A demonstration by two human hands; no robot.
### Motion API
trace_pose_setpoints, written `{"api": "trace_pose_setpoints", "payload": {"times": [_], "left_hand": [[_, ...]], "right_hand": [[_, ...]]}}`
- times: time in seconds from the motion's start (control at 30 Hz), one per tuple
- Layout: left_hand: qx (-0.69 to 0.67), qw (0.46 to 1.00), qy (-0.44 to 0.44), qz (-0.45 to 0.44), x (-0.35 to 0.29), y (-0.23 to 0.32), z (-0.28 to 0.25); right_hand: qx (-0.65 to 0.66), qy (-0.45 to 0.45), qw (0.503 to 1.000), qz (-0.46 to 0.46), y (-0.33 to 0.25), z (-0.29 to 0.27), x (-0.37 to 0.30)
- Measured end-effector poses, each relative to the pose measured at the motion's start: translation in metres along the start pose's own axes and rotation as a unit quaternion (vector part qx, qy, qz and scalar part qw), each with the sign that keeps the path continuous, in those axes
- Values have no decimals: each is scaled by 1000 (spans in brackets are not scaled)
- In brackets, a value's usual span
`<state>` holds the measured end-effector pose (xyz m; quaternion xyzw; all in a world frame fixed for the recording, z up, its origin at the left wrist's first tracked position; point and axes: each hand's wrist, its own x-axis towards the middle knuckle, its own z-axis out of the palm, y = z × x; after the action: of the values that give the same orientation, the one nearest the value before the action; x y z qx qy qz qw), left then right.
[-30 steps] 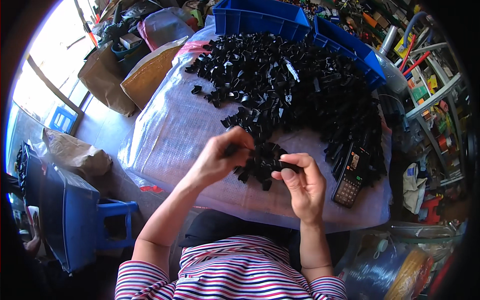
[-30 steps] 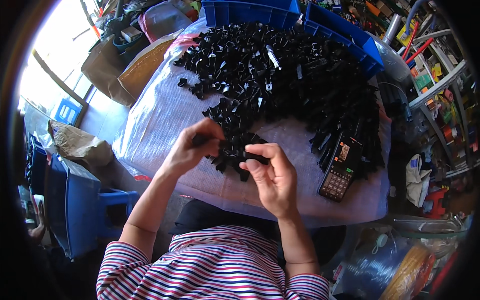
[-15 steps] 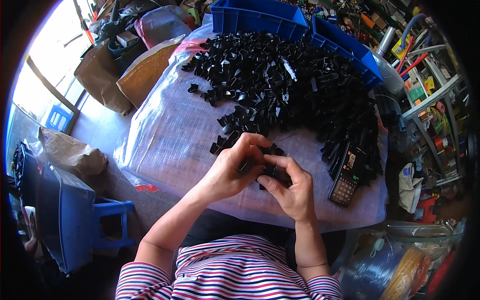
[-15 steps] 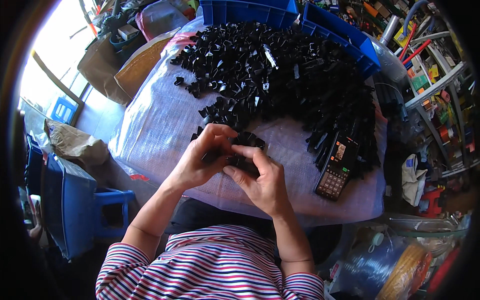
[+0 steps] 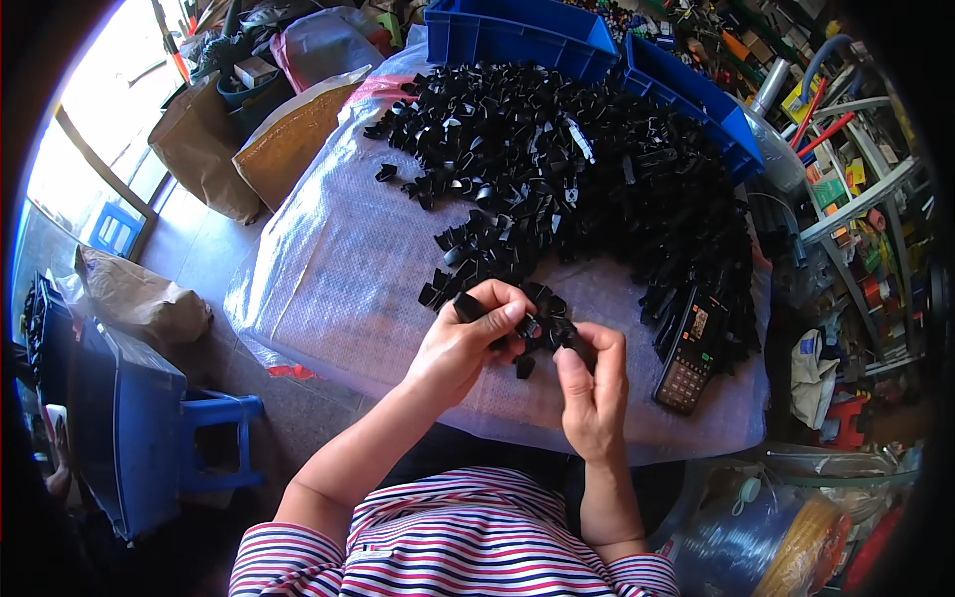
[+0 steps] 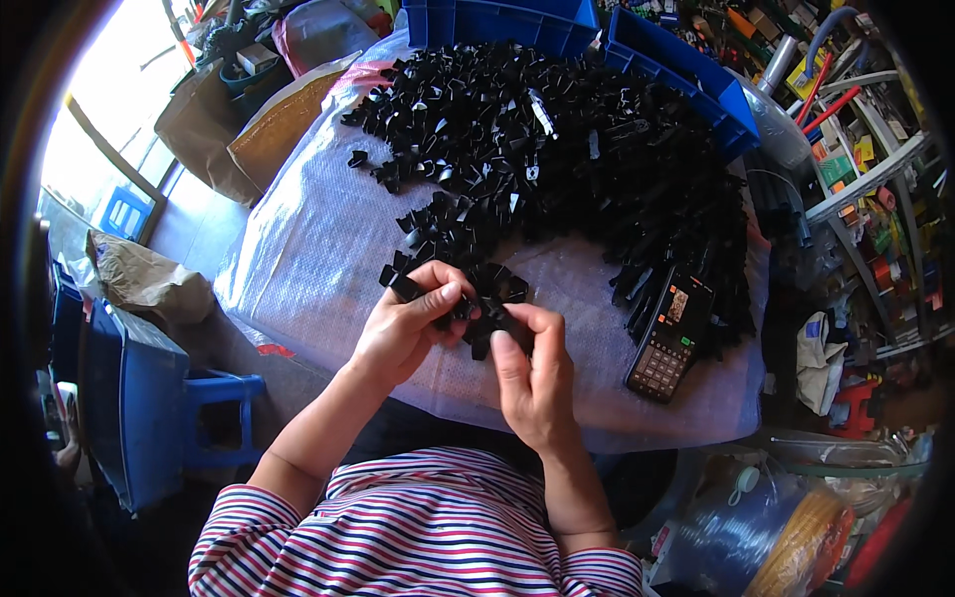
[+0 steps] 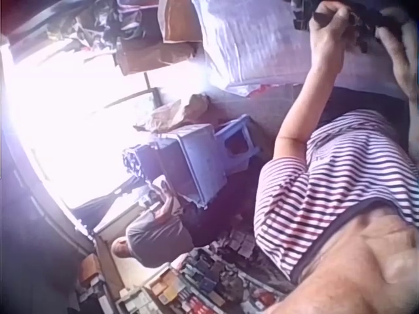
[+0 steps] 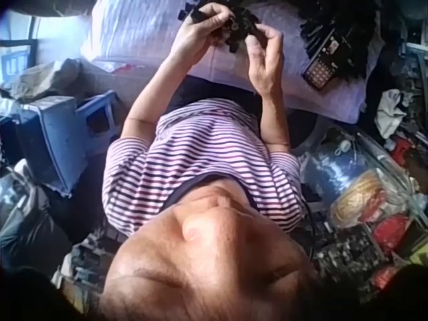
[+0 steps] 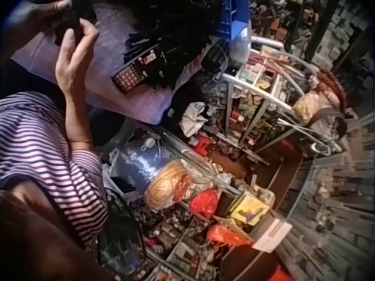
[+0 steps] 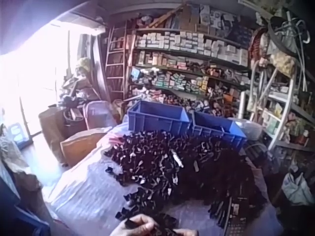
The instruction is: Assembling small black plastic components at a workstation in a factory setting.
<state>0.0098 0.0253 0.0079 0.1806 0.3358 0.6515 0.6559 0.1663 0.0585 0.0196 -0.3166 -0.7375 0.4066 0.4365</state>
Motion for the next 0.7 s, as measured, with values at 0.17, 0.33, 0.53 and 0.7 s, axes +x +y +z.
{"api": "trace_pose_setpoints", "payload": {"times": [0.17,0.33,0.53,0.7], "left_hand": [[158,982,37,101,-2,1,5],[212,968,28,134,-6,0,10],[234,960,38,148,-7,0,10],[241,957,31,158,-7,0,10]], "right_hand": [[-59,-15,998,3,-13,-5,-7],[-59,-32,997,22,-8,-4,-7],[-52,-40,997,38,-10,-6,-7],[-52,-33,998,14,-6,-7,-7]]}}
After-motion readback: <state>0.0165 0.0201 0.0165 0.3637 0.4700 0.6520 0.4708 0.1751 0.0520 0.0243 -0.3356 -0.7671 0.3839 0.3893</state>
